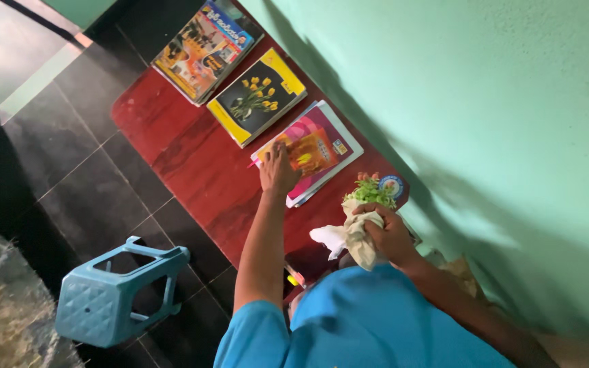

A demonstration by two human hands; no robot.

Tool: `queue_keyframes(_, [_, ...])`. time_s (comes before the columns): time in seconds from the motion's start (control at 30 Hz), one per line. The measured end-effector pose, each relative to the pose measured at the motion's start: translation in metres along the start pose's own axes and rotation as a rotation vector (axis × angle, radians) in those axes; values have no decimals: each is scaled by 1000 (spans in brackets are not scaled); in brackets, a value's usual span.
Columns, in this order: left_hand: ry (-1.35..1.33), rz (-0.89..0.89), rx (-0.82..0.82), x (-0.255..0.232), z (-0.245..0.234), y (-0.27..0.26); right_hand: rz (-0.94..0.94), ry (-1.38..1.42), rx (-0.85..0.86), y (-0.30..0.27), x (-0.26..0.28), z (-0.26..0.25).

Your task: The person cleans a small artificial plant pot and a notebook using a white cloth, wiping the surfaces thoroughly before placing them on a desk.

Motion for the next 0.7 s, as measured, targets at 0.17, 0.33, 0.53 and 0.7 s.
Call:
queue_keyframes(0.17, [-79,-191,112,2,-1,-18,73,-15,-21,12,-15,-4])
queue_keyframes(0.33, [-246,-347,123,33,0,-47,55,-192,85,27,-15,19])
queue_keyframes(0.53, [-107,-506,102,87,-7,-121,-66,-460,136,34,11,50])
queue_keyframes(0.7, [-207,-623,92,115,-2,-166,-264,-573,76,28,37,62])
Point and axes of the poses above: each hand's wrist, its own y-axis towards the middle knuckle, its own z-axis out of the palm, x = y × z, the point moved 8 cm from there along y, towards the middle knuckle, and after that the axes turned 14 degrees about z, right-handed, at the moved point
